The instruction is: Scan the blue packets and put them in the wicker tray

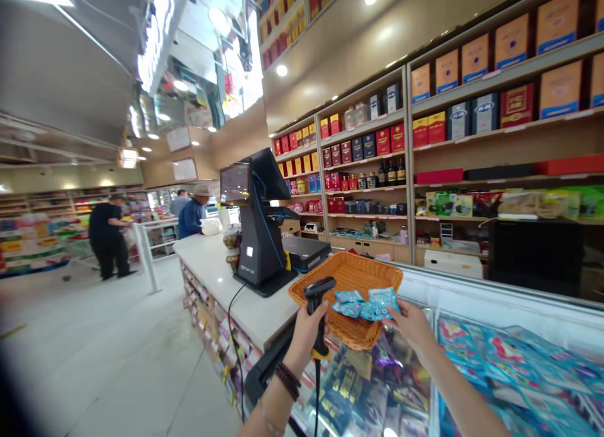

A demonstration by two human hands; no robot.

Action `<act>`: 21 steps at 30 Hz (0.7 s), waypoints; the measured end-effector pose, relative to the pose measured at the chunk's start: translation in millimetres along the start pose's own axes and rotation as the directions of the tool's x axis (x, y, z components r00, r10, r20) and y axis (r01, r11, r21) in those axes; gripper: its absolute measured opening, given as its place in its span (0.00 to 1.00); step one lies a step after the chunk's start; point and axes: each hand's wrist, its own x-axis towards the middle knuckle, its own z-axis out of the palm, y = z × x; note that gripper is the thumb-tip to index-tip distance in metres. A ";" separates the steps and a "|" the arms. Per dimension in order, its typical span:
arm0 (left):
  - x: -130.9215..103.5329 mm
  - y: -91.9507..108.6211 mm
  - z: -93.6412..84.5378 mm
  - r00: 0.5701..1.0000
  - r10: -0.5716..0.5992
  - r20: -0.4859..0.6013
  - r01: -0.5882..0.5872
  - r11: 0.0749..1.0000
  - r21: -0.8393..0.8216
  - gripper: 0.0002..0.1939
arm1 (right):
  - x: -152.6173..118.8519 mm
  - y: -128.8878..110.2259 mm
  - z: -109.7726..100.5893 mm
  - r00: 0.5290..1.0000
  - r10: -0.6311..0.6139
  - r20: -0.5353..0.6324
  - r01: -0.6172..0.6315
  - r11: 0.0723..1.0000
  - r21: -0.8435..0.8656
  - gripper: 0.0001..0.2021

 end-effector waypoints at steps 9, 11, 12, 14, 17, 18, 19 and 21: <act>15.0 7.5 -14.3 1.000 -0.003 -0.029 0.001 0.999 -0.043 0.34 | 25.3 23.8 32.0 0.999 0.003 -0.035 -0.006 0.995 -0.096 0.11; 13.5 1.6 -9.5 1.000 -0.004 -0.023 0.003 0.999 -0.046 0.34 | 22.4 28.8 15.6 0.995 -0.038 -0.089 0.028 0.993 -0.119 0.12; 11.7 -1.6 -5.6 1.000 -0.004 -0.015 0.004 0.999 -0.051 0.34 | 19.3 30.0 4.8 0.991 -0.067 -0.117 0.051 0.990 -0.134 0.13; 6.1 -7.5 5.6 1.000 -0.014 0.011 0.015 0.998 -0.060 0.33 | 10.6 28.4 -21.5 0.980 -0.118 -0.160 0.092 0.983 -0.161 0.15; -5.6 -14.7 31.2 0.997 -0.045 0.067 0.050 0.996 -0.076 0.33 | -6.2 16.9 -70.9 0.967 -0.157 -0.202 0.118 0.973 -0.196 0.17; -9.9 -17.0 41.8 0.994 -0.052 0.092 0.059 0.995 -0.079 0.32 | -12.4 11.5 -89.5 0.961 -0.167 -0.221 0.119 0.970 -0.214 0.18; -14.3 -19.3 53.1 0.991 -0.057 0.123 0.067 0.994 -0.082 0.32 | -18.9 5.9 -108.9 0.953 -0.178 -0.245 0.118 0.963 -0.240 0.18; -23.7 -25.1 77.1 0.980 -0.070 0.187 0.088 0.992 -0.089 0.31 | -33.4 -4.8 -148.4 0.934 -0.207 -0.293 0.104 0.938 -0.330 0.18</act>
